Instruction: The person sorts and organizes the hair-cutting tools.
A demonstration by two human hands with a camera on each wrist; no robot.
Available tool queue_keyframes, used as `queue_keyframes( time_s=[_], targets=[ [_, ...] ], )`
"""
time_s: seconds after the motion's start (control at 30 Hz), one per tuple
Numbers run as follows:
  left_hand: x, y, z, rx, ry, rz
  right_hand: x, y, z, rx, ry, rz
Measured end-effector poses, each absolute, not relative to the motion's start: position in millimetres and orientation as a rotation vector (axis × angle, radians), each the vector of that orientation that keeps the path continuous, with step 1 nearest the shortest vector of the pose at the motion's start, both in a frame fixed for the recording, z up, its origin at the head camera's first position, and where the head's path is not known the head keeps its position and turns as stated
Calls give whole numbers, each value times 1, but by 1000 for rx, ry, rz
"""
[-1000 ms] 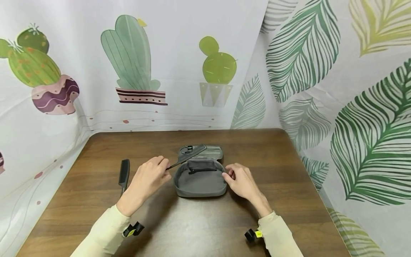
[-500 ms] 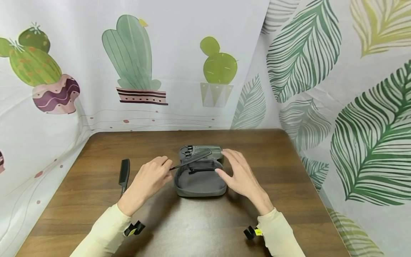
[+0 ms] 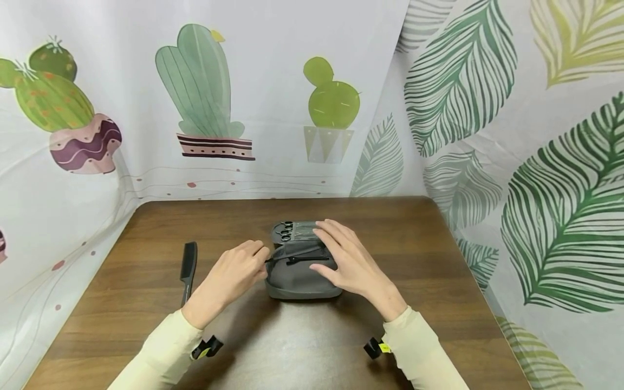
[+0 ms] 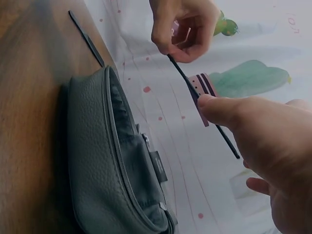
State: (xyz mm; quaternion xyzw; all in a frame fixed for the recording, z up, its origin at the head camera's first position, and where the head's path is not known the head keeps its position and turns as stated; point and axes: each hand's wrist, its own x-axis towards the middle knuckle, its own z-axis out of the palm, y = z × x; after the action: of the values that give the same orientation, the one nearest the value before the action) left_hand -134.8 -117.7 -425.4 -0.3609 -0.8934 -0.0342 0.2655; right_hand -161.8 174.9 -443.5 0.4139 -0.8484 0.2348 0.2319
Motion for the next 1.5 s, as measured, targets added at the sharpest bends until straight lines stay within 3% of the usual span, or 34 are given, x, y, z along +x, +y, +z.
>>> queue_keyframes(
  time_s=[0.4,1.5],
  targets=[
    [-133,-114,-423,-1039,-2418,-49,-162,164,-443,1278,-2103,652],
    [-136,-119,-428,-1046,-2323,-94,-161,162,-443,1320,-1961,730]
  ],
)
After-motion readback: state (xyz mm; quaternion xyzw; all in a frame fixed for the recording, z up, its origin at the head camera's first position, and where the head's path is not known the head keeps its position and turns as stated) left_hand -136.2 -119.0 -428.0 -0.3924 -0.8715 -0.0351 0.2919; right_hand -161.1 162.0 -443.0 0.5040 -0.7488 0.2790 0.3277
